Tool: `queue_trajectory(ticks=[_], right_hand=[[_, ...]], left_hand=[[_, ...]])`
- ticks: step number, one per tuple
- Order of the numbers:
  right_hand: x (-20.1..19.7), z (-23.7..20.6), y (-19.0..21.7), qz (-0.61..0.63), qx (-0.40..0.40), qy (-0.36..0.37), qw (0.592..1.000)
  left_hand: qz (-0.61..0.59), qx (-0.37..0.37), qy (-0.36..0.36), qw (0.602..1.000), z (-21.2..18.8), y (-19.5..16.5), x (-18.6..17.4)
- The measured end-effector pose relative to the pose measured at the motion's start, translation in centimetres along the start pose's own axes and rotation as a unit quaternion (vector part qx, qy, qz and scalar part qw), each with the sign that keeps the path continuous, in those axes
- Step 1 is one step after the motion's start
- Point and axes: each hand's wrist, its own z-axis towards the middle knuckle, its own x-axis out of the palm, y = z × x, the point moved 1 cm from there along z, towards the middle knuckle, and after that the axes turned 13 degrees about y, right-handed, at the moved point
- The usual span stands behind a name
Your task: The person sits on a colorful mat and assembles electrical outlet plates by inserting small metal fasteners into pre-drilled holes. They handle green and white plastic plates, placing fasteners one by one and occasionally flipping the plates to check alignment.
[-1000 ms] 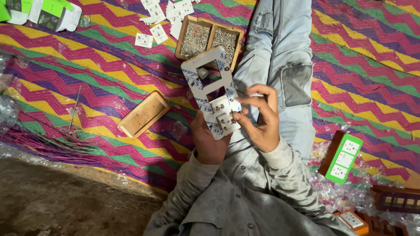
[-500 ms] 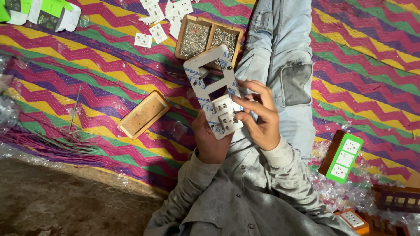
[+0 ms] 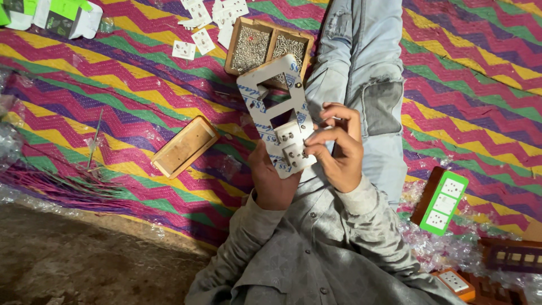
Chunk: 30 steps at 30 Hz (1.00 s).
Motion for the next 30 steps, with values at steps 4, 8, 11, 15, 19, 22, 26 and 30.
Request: queue_trajectory(ticks=[4, 8, 11, 15, 19, 22, 26, 30], right_hand=[[0.1, -0.1, -0.1, 0.008, 0.077, 0.024, 0.997], [0.1, -0.1, 0.0, -0.050, -0.039, 0.004, 0.998], [0.1, -0.3, -0.3, 0.004, 0.042, -0.003, 0.999], [0.1, -0.4, -0.7, -0.026, 0.018, 0.007, 0.999], [0.2, -0.5, -0.8, -0.035, -0.028, -0.001, 0.999], [0.2, -0.6, -1.1, 0.052, 0.150, -0.014, 0.987], [0.2, -0.2, -0.5, -0.056, -0.019, 0.020, 0.998], [0.3, -0.1, -0.5, 0.040, 0.107, -0.002, 0.993]], left_hand=[[-0.015, -0.003, 0.026, 1.000, 0.0, 0.0, -0.3], [0.021, -0.008, 0.009, 1.000, 0.1, -0.1, -0.2], [0.011, -0.001, 0.022, 1.000, 0.0, 0.0, -0.1], [-0.003, -0.003, 0.006, 1.000, 0.0, 0.0, -0.3], [-0.014, -0.005, -0.004, 1.000, -0.1, 0.0, -0.6], [0.010, -0.010, -0.010, 1.000, -0.2, -0.1, -0.7], [-0.014, 0.000, -0.023, 1.000, -0.2, -0.2, -0.7], [0.020, -0.001, -0.008, 1.000, -0.3, -0.4, -0.6]])
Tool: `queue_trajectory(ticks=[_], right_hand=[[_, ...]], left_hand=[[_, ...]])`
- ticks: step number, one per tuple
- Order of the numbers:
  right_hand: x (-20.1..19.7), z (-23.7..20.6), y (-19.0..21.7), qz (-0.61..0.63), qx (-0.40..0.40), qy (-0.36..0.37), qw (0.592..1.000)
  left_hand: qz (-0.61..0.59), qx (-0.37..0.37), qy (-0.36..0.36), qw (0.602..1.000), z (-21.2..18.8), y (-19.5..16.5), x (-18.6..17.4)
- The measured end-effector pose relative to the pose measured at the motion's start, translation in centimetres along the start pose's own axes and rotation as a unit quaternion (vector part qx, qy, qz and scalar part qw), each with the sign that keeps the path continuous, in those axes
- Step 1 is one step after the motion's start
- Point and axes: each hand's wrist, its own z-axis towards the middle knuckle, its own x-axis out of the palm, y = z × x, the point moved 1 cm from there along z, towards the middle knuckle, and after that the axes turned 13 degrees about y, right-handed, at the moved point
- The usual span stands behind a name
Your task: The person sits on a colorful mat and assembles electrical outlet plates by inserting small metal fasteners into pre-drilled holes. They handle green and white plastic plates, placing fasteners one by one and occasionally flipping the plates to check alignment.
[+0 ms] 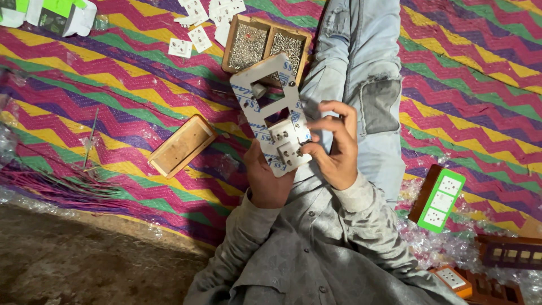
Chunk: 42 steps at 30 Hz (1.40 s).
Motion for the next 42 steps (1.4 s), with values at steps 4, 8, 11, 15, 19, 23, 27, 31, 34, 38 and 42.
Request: queue_trajectory(ticks=[4, 8, 11, 15, 19, 23, 27, 31, 34, 38, 42], right_hand=[[0.0, -0.1, -0.2, -0.116, -0.107, 0.041, 0.987], [0.0, -0.2, -0.7, -0.098, -0.132, 0.032, 0.986], [0.1, -0.2, -0.8, -0.040, -0.116, 0.054, 0.991], [0.6, -0.2, -0.5, 0.066, -0.145, 0.136, 0.978], [1.7, -0.8, -1.1, 0.113, -0.006, 0.136, 0.984], [1.3, -1.0, -2.0, 0.191, 0.078, 0.121, 0.971], [2.0, -0.6, -1.3, 0.199, 0.061, 0.171, 0.963], [3.8, 0.2, 0.5, -0.029, 0.008, 0.203, 0.979], [4.2, 1.5, 1.2, -0.193, -0.048, 0.198, 0.960], [4.1, 6.9, -1.6, -0.230, -0.069, 0.118, 0.964], [2.6, 14.6, -7.2, -0.434, -0.073, 0.099, 0.892]], left_hand=[[-0.015, -0.001, 0.036, 0.999, -0.1, -0.2, -0.3], [-0.006, -0.005, 0.015, 1.000, -0.3, -0.3, -0.8], [0.024, 0.012, 0.036, 0.999, -0.2, -0.1, -0.7], [0.258, 0.116, 0.076, 0.956, 0.8, -0.2, 0.2], [0.421, 0.163, 0.079, 0.889, 1.3, -1.2, 1.3], [0.439, 0.138, 0.060, 0.886, 1.1, -2.5, 1.8], [0.457, 0.084, 0.058, 0.884, 1.2, -3.5, 1.6], [0.455, 0.082, 0.007, 0.887, 1.3, -4.4, 0.9], [0.487, 0.075, -0.055, 0.869, 1.0, -6.0, 0.5], [0.440, 0.132, -0.081, 0.885, 1.2, -7.2, 0.5], [0.483, 0.147, -0.101, 0.857, 0.9, -7.4, 1.2]])
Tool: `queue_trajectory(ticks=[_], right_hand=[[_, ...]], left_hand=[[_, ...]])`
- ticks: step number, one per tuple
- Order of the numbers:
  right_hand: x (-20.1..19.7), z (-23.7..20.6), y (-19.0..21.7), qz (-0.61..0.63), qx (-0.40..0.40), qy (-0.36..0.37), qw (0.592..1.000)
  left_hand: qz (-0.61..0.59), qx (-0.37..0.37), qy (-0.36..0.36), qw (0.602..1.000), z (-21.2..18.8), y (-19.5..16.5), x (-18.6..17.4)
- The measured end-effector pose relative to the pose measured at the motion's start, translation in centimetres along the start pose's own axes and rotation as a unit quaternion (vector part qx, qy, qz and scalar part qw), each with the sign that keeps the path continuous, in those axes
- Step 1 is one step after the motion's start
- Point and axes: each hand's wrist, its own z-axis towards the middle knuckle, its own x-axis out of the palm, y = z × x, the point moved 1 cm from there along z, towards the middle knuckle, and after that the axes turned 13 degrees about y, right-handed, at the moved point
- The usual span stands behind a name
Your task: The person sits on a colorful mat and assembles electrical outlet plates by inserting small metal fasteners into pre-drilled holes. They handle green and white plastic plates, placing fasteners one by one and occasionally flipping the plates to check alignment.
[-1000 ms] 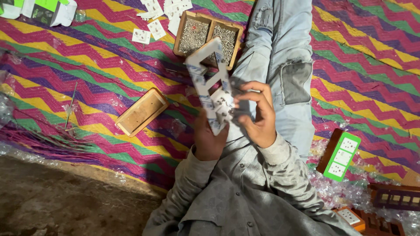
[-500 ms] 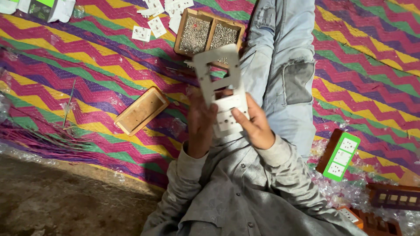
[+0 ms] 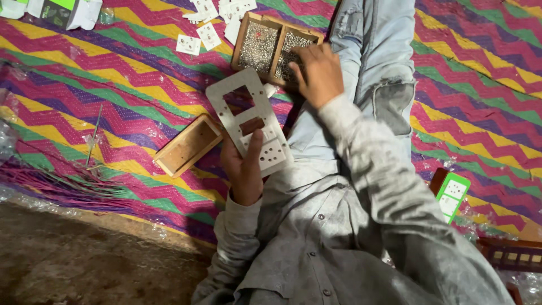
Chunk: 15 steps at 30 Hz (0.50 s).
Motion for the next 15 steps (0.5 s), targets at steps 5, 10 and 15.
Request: queue_trajectory(ticks=[5, 10, 15], right_hand=[[3.7, 2.2, -2.7, -0.199, -0.056, -0.007, 0.978], [4.6, 2.0, -2.4, -0.163, -0.032, 0.024, 0.986], [4.3, 2.3, -2.1, -0.191, -0.029, 0.042, 0.980]], left_hand=[[0.105, 0.032, 0.010, 0.994, -0.2, -0.8, 0.2], [0.089, 0.008, 0.020, 0.996, -0.3, -1.1, 0.3], [0.076, 0.025, 0.028, 0.996, -0.1, -1.4, 0.0]])
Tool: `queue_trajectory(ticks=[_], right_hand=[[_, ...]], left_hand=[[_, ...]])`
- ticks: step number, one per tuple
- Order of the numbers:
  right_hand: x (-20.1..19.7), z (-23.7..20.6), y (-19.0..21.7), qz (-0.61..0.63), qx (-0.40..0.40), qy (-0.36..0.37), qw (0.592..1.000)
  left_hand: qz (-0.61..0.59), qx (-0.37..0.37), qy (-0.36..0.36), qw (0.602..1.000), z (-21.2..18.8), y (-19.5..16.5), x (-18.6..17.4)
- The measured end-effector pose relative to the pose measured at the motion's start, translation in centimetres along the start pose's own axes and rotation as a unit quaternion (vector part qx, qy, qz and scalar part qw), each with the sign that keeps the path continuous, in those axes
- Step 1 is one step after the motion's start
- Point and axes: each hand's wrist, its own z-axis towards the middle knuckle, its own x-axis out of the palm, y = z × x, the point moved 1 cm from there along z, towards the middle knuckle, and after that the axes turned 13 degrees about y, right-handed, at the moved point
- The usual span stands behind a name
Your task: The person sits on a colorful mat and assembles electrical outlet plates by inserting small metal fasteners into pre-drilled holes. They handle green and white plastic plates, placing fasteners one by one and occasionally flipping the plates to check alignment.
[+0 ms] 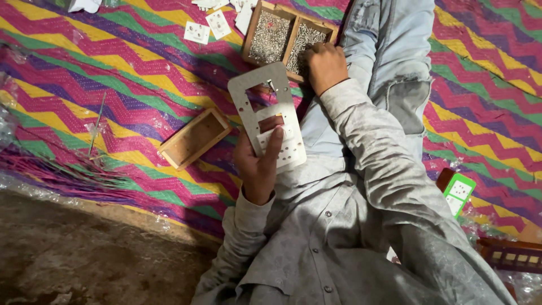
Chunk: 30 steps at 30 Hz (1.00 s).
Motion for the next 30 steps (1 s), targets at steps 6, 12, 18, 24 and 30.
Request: queue_trajectory(ticks=[6, 12, 18, 24, 30], right_hand=[[0.2, -0.2, -0.1, -0.029, 0.049, -0.026, 0.998], [-0.4, -0.2, -0.1, 0.018, 0.055, -0.049, 0.997], [-2.2, 0.0, -0.1, 0.259, 0.022, -0.115, 0.959], [-2.3, 0.3, -0.2, 0.495, 0.017, -0.117, 0.861], [-1.4, 0.1, -0.5, 0.562, 0.080, -0.113, 0.815]], left_hand=[[-0.001, 0.010, -0.003, 1.000, 0.0, 0.1, -0.3], [-0.004, 0.011, -0.001, 1.000, 0.0, 0.2, -0.2], [-0.020, 0.001, 0.008, 1.000, 0.0, -0.1, 0.0], [-0.014, 0.015, -0.001, 1.000, 0.0, -0.1, 0.5], [-0.009, 0.006, 0.000, 1.000, -0.2, 0.0, 0.6]])
